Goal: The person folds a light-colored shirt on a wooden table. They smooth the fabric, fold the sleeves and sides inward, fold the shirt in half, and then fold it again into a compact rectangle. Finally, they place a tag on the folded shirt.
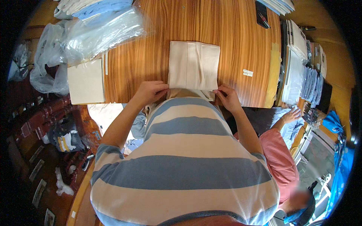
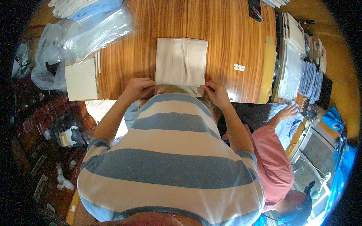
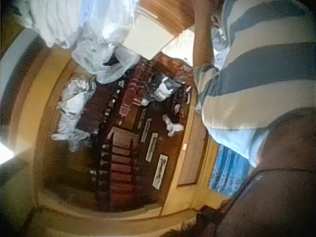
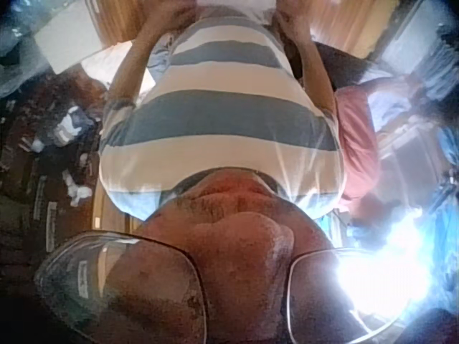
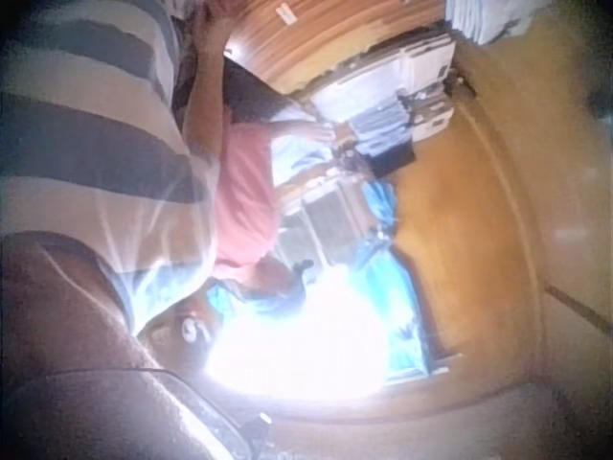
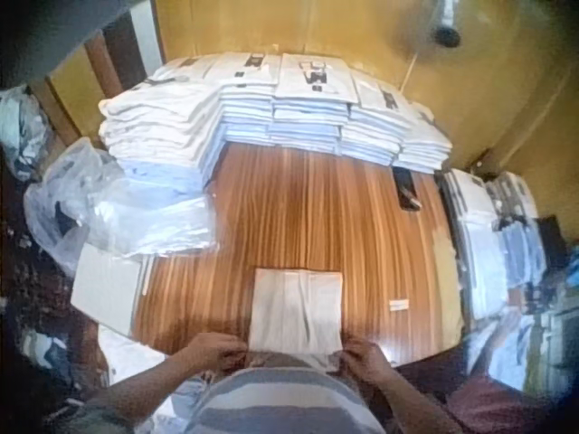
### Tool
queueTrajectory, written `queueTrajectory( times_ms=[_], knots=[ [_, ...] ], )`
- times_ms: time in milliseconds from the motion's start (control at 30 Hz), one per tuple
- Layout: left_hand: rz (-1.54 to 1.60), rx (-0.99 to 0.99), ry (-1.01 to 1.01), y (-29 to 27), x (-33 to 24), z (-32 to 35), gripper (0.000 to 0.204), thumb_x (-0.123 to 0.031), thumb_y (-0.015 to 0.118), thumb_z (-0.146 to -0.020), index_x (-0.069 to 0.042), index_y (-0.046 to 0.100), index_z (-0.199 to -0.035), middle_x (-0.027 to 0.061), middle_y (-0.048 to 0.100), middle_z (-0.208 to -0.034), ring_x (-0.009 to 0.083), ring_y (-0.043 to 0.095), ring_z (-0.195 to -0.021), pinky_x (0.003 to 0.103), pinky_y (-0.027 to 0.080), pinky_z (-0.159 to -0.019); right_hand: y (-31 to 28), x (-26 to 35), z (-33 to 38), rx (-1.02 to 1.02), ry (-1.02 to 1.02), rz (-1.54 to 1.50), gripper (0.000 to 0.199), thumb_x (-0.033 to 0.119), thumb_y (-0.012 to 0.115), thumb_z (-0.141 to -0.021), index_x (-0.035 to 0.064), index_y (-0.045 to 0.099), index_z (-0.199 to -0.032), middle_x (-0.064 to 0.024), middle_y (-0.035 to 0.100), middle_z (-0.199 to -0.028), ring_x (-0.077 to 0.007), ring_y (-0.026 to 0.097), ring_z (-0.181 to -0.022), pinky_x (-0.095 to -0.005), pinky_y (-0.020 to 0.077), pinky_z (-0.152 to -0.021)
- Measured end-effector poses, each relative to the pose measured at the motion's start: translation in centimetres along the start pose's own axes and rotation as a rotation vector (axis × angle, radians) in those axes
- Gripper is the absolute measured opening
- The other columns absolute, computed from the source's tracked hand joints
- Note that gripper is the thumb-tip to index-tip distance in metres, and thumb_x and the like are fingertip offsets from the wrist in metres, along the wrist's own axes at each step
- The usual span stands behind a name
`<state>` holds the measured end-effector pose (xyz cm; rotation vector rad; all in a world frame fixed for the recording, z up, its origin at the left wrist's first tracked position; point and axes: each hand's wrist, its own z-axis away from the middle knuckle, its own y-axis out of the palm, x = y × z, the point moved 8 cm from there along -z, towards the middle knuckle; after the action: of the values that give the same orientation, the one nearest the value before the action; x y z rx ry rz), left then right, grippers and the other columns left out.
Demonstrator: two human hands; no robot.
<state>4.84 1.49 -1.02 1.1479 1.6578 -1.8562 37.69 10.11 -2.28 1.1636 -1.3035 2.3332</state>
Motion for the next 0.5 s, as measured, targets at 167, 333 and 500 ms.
queueTrajectory(
  times_ms=[167,333,500],
  knots=[
    [-0.371,-0.015,0.197,-0.2,-1.0,-0.9,0.015,-0.022,0.078,-0.086,-0.015,0.073,-0.099,0.0068,0.06,-0.081,0.0249,0.067,-0.077,0.042,0.054,-0.063,-0.6,2.0,0.3,-0.082,-0.176,0.302,0.019,0.011,0.079,-0.089,0.0065,0.076,-0.107,-0.0112,0.069,-0.118,-0.0347,0.072,-0.099,-0.0415,0.0596,-0.085],
    [-0.233,-0.012,-0.003,0.4,0.6,-0.4,0.016,-0.025,0.076,-0.09,-0.013,0.074,-0.1,0.0057,0.068,-0.087,0.0282,0.069,-0.082,0.042,0.056,-0.067,-0.3,1.2,-0.7,-0.072,-0.178,0.175,0.019,0.012,0.078,-0.089,0.0055,0.075,-0.107,-0.0117,0.07,-0.11,-0.0343,0.072,-0.1,-0.041,0.0599,-0.084],
    [-0.061,0.136,-0.286,0.3,-0.5,1.1,0.018,-0.027,0.075,-0.092,-0.013,0.074,-0.104,0.0059,0.072,-0.092,0.0294,0.07,-0.085,0.042,0.056,-0.07,0.8,1.0,0.9,0.025,-0.139,0.108,0.02,0.018,0.08,-0.09,0.0037,0.075,-0.104,-0.0116,0.07,-0.102,-0.0346,0.073,-0.091,-0.0423,0.0604,-0.079]
  ],
)
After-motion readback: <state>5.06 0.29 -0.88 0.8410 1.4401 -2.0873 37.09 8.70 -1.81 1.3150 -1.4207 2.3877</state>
